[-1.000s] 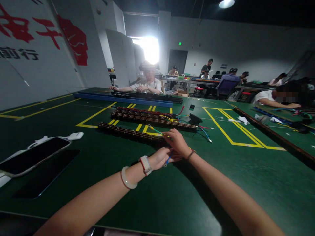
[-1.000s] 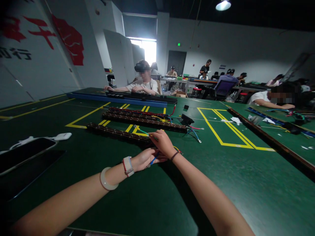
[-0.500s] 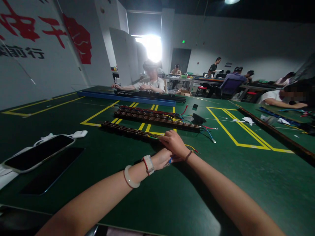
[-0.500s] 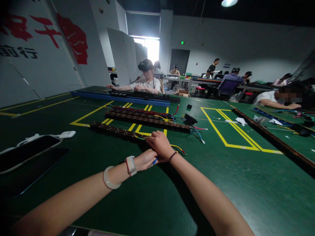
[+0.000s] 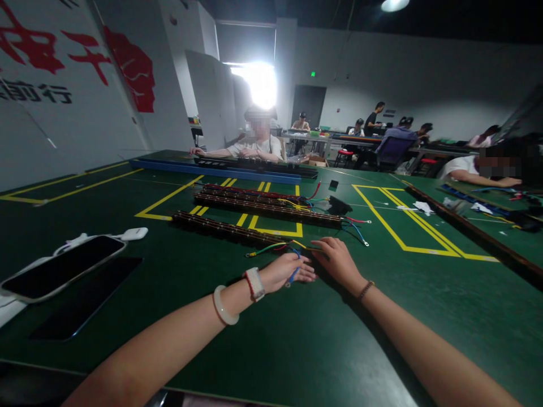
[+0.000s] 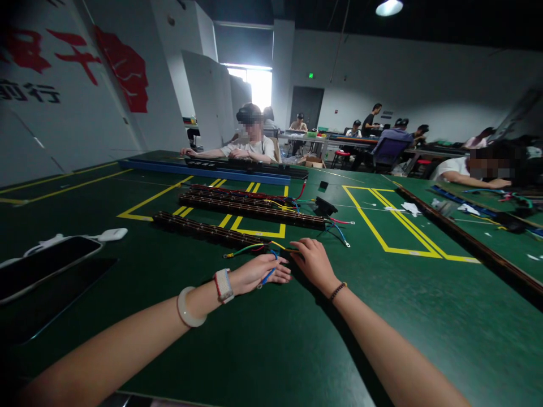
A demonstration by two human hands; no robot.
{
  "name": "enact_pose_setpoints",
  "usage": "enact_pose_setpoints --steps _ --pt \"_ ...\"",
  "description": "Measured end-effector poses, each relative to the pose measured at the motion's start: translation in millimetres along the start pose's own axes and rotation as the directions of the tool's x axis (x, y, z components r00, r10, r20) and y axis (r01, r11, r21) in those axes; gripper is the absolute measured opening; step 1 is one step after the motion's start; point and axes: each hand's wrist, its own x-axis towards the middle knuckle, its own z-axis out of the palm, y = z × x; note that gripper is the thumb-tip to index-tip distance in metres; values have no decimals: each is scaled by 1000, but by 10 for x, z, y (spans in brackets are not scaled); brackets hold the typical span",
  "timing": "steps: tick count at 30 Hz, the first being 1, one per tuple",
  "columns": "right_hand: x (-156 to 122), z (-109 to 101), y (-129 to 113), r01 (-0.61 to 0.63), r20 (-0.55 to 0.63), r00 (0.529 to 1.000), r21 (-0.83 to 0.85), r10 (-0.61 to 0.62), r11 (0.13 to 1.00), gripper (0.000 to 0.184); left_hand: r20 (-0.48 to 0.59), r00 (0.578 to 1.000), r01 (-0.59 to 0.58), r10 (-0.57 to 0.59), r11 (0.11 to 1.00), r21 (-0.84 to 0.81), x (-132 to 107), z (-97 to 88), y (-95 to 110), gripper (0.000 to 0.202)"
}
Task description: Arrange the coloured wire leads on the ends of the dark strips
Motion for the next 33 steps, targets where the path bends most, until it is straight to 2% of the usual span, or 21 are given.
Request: enact_pose_setpoints --steps 3,5,7,9,11,12,14,18,26,30,33 --pt "-2 4 41 -12 89 996 -25 14 1000 22 -46 998 53 -40 939 339 -21 -10 74 19" --pt "28 7 33 -12 132 991 -38 17 999 21 -96 995 86 -35 796 599 -41 -24 138 24" --pt "55 9 17 -20 152 988 -41 27 999 22 -122 992 80 37 563 823 -72 -35 199 28" --pt "68 6 8 -36 159 986 -34 41 999 22 -69 984 24 167 255 967 -109 -41 247 29" --pt "68 0 6 -48 163 985 -27 51 999 22 42 968 -32 248 -42 999 -142 -46 279 30" --pt "67 -4 6 -50 166 985 -24 53 998 22 96 962 -56 256 -159 986 -154 -51 291 30" --pt "65 -10 9 -52 173 983 -15 54 999 23 171 958 -95 229 -311 946 -168 -68 314 31" --pt "68 -1 22 -55 182 982 -7 55 998 24 266 953 -174 148 -452 875 -171 -118 376 28" --pt "64 22 42 -55 181 982 -37 60 998 23 337 934 -195 119 -619 761 -219 -115 406 20" --pt "64 9 27 -56 177 982 -34 61 998 22 337 933 -174 127 -659 732 -232 -58 362 20" --pt "64 6 22 -62 180 981 -33 67 998 21 341 926 -165 164 -637 753 -256 -3 377 29"
